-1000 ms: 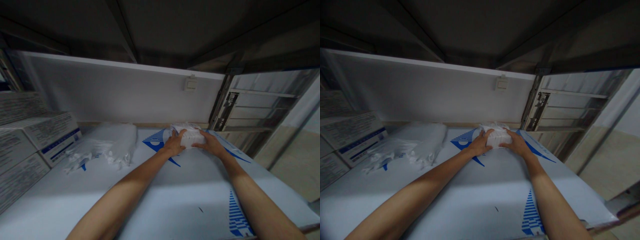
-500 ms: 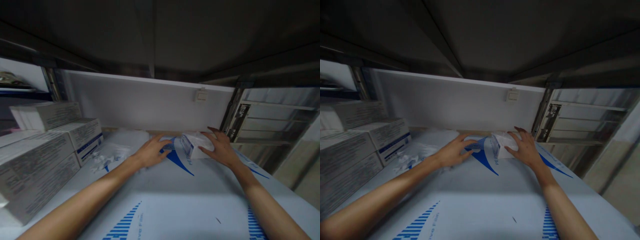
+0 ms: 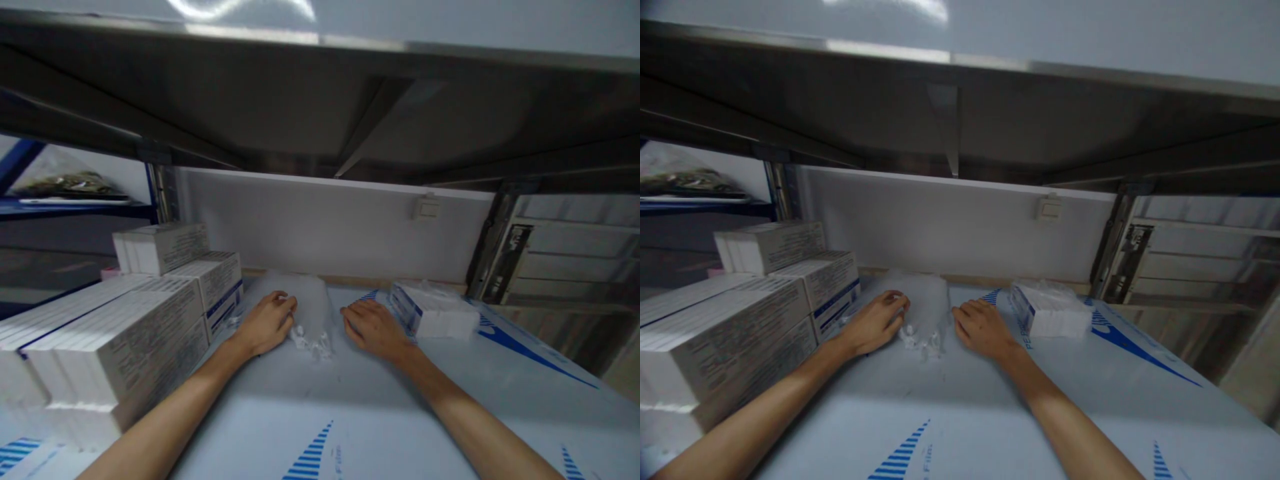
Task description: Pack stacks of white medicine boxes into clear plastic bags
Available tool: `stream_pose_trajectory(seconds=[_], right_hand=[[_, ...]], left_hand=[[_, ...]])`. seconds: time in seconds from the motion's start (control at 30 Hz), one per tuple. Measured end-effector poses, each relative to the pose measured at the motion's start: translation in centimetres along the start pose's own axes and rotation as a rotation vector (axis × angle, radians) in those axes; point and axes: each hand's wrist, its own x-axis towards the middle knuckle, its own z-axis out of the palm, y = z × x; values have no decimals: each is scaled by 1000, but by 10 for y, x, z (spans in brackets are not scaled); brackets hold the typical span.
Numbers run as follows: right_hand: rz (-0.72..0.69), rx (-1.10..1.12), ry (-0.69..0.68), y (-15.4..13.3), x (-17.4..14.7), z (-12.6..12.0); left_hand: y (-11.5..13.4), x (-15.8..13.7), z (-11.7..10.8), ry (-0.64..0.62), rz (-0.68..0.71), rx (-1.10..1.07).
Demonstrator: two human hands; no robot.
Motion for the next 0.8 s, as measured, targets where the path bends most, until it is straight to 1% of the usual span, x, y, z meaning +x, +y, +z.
stream_pose_trajectory(seconds=[0.17,0.27,0.43,0.57,0.8], right_hand=[[-71,-61,74,-6,-10,11],[-99,-37,86,-11,-11,13],[-127,-1,95,-24,-10,11],[-150,6,101,-28,-8,8],[-197,-35,41,-29,-7,7]], left_hand=[[-2,-6,9,-123,53,40],[0,-6,15,-159,49,44],[5,-5,15,-169,8,44],[5,-5,16,-153,21,76],[1,-4,19,-132,-21,137]])
